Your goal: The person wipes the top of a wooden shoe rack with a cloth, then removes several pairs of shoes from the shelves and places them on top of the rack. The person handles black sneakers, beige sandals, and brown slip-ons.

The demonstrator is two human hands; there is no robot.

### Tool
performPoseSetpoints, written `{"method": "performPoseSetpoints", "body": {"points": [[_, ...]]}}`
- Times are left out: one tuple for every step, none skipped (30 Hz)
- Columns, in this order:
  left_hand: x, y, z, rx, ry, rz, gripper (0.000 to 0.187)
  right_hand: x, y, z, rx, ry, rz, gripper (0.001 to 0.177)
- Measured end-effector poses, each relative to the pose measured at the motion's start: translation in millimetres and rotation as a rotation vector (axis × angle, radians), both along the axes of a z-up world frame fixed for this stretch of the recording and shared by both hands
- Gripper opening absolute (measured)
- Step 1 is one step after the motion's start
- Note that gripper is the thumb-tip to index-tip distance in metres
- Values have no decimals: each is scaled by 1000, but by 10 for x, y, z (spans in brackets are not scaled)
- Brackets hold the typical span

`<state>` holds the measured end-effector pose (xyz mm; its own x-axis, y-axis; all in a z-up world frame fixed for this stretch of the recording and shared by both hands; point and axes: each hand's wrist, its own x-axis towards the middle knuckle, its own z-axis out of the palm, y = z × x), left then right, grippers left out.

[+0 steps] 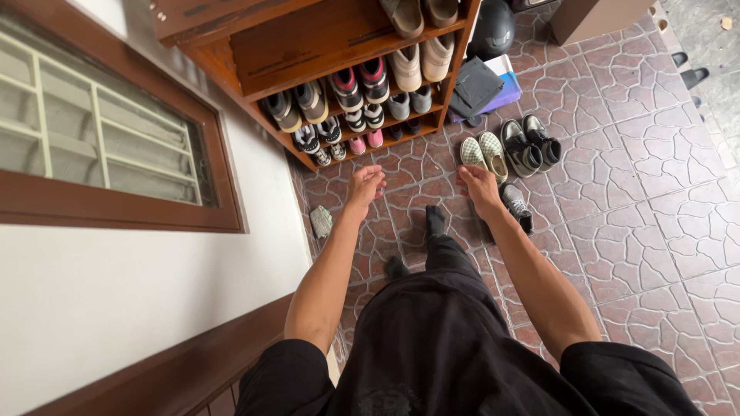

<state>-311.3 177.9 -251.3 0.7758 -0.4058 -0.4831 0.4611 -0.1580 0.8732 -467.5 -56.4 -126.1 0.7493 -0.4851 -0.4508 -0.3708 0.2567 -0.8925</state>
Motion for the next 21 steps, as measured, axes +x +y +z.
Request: {"method": "performPoseSetpoints", "body": {"points": [[-1, -41, 8, 8, 4, -4, 36, 7, -23, -8, -9, 17, 3, 37], [9, -82, 12, 17, 7, -9, 36, 19, -53, -17, -7, 21, 0, 37], [20, -116, 8, 25, 8, -13, 36, 28, -84, -28, -4, 25, -1, 37], [40, -152, -3, 33, 9, -17, 36, 42, -119, -38, -1, 30, -2, 37], [62, -197, -22, 41, 11, -21, 36, 64, -159, -46, 9, 28, -6, 37], [89, -247, -48, 32, 0, -24, 36, 94, -203, -53, 18, 25, -11, 37], [133, -306, -81, 22, -12, -26, 37, 140, -252, -57, 27, 20, -15, 37], [180, -371, -119, 12, -24, -28, 37, 188, -305, -58, 11, 29, -11, 37], [240, -445, -158, -3, -26, -31, 37, 247, -364, -55, -6, 36, -5, 37], [305, -528, -196, -18, -29, -34, 36, 308, -421, -51, -23, 43, 1, 36], [383, -619, -229, -34, -35, -36, 36, 387, -485, -45, -30, 42, 4, 36], [450, -713, -257, -51, -30, -30, 36, 469, -554, -36, -36, 41, 7, 36], [531, -818, -274, -69, -26, -24, 36, 564, -630, -24, -43, 38, 8, 36], [620, -922, -283, -87, -23, -19, 36, 670, -707, -14, -51, 11, 16, 35], [702, -1030, -294, -83, -32, -19, 36, 767, -786, -11, -59, -13, 20, 35], [793, -1140, -301, -79, -41, -19, 37, 868, -873, -11, -67, -38, 24, 34], [880, -1252, -306, -74, -49, -18, 37, 970, -962, -10, -79, -46, 22, 34], [980, -1372, -313, -96, -29, -25, 37, 1080, -1049, -8, -92, -55, 19, 33], [1070, -1484, -334, -117, -7, -27, 37, 1182, -1135, -9, -103, -62, 22, 32], [1164, -1599, -365, -138, 15, -29, 37, 1283, -1229, -7, -143, -53, 30, 32], [1264, -1719, -401, -138, 19, -22, 37, 1399, -1322, 2, -182, -47, 41, 31]]}}
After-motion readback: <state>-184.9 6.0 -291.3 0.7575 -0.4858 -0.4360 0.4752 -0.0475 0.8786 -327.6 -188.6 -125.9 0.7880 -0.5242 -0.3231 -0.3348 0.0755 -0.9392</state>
